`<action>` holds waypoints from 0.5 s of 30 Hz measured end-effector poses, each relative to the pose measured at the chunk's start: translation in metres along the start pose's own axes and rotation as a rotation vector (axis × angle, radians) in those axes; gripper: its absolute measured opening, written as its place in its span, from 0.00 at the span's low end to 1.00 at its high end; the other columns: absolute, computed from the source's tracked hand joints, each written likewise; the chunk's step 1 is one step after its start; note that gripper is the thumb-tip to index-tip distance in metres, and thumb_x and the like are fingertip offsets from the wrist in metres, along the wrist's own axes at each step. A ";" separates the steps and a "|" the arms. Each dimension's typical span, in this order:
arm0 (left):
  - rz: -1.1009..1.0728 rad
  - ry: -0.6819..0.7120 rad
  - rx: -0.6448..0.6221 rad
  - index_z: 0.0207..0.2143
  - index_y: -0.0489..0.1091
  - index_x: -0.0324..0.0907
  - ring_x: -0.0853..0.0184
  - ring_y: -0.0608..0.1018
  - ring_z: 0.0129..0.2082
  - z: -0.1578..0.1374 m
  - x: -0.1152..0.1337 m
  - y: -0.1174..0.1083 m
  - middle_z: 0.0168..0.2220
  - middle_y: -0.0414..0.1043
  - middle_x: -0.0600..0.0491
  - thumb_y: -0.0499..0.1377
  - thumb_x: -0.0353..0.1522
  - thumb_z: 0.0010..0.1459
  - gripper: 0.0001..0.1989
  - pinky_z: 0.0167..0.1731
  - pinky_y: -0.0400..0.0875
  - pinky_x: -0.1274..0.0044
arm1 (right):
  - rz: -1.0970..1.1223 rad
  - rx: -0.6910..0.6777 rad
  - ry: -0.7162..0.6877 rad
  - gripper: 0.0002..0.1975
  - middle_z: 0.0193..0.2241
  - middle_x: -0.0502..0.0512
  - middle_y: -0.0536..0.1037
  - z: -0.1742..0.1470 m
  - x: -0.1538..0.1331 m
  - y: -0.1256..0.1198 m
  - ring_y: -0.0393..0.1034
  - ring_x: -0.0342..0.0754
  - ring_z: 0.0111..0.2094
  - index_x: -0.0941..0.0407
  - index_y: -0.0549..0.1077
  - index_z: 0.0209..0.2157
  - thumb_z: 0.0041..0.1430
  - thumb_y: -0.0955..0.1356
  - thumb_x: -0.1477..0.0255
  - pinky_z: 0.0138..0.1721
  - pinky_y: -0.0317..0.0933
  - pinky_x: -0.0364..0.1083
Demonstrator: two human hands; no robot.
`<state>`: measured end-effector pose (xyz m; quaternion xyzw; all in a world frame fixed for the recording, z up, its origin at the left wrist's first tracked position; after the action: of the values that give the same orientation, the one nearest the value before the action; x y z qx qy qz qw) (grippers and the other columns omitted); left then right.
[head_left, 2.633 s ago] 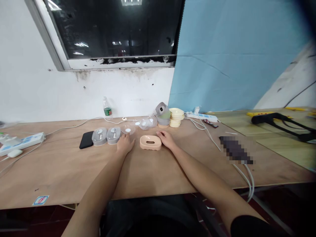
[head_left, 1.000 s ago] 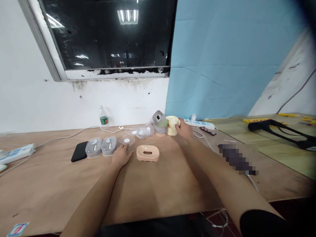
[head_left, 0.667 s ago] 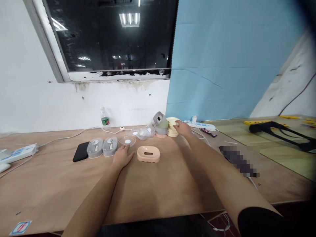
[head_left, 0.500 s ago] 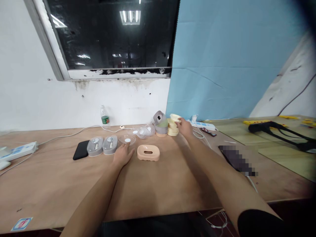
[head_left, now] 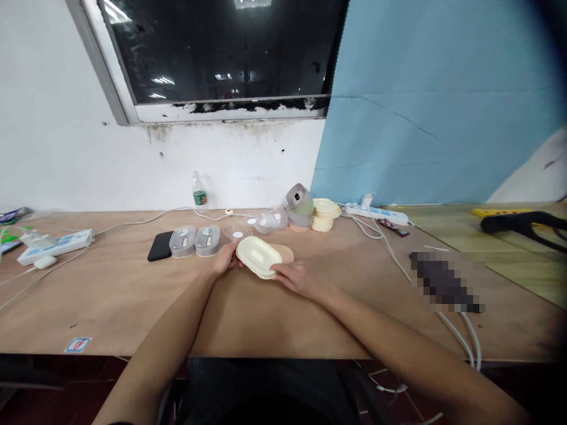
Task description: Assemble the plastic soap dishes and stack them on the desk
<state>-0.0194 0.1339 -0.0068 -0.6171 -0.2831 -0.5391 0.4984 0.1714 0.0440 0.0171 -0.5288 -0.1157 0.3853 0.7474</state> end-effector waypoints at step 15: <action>0.907 -0.027 -0.229 0.14 0.64 0.42 0.68 0.67 0.19 -0.022 0.013 -0.001 0.16 0.64 0.54 0.52 0.55 0.54 0.29 0.21 0.54 0.76 | -0.018 0.042 0.168 0.17 0.42 0.55 0.78 0.009 0.019 -0.018 0.74 0.50 0.38 0.50 0.71 0.52 0.62 0.62 0.68 0.40 0.65 0.48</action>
<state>-0.0252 0.1121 0.0038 -0.7366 0.0700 -0.2863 0.6087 0.1876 0.0610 0.0320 -0.5424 -0.0492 0.3353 0.7687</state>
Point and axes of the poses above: each hand's wrist, its own z-axis towards the middle knuckle, its own y-axis out of the palm, x = y × z, the point moved 8 cm from there along z, towards the middle knuckle
